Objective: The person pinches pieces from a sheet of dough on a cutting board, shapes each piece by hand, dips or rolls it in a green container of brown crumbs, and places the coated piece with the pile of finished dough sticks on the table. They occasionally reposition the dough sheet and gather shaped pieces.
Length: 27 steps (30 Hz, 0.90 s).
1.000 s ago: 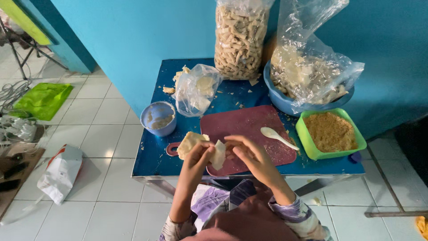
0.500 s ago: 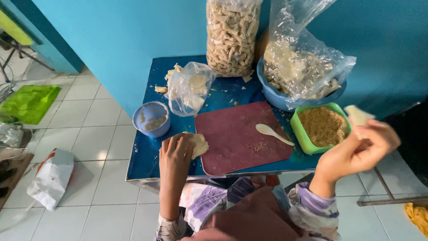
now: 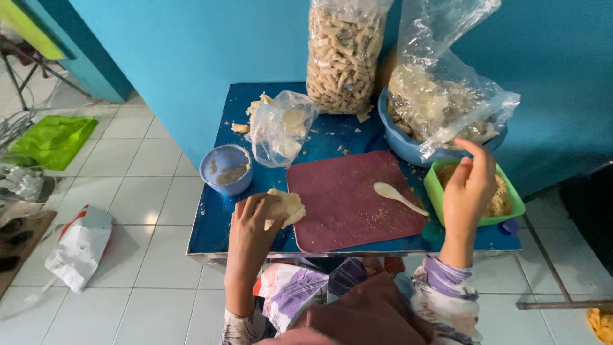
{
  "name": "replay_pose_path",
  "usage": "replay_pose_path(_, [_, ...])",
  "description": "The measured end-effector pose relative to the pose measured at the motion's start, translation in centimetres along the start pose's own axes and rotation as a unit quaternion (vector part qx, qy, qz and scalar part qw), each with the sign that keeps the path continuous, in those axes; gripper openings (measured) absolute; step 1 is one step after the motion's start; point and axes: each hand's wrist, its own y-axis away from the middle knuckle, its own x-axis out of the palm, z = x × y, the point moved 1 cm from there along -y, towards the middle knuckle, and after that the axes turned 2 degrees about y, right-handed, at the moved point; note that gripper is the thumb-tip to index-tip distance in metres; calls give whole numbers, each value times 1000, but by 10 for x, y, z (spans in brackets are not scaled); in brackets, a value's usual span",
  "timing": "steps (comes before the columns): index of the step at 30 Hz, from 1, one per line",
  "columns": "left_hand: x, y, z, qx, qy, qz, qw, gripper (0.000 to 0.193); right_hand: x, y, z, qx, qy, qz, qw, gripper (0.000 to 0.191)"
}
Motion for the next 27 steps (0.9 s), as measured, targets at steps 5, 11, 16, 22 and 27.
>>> replay_pose_path(5, [3,0,0,26,-1,-3,1000,40,-3,19,39,-90,-25,-22,995,20])
replay_pose_path(11, [19,1,-6,58,-47,-17,997,36,30,51,93,-187,-158,193,950,19])
replay_pose_path(16, [27,2,-5,63,-59,-46,995,26,63,74,120,-179,-238,300,906,36])
replay_pose_path(22, [22,2,0,-4,-11,-36,999,10,80,90,116,-154,-247,299,909,29])
replay_pose_path(27, [19,2,-7,65,-28,-50,996,19,89,94,107,-167,-216,311,911,30])
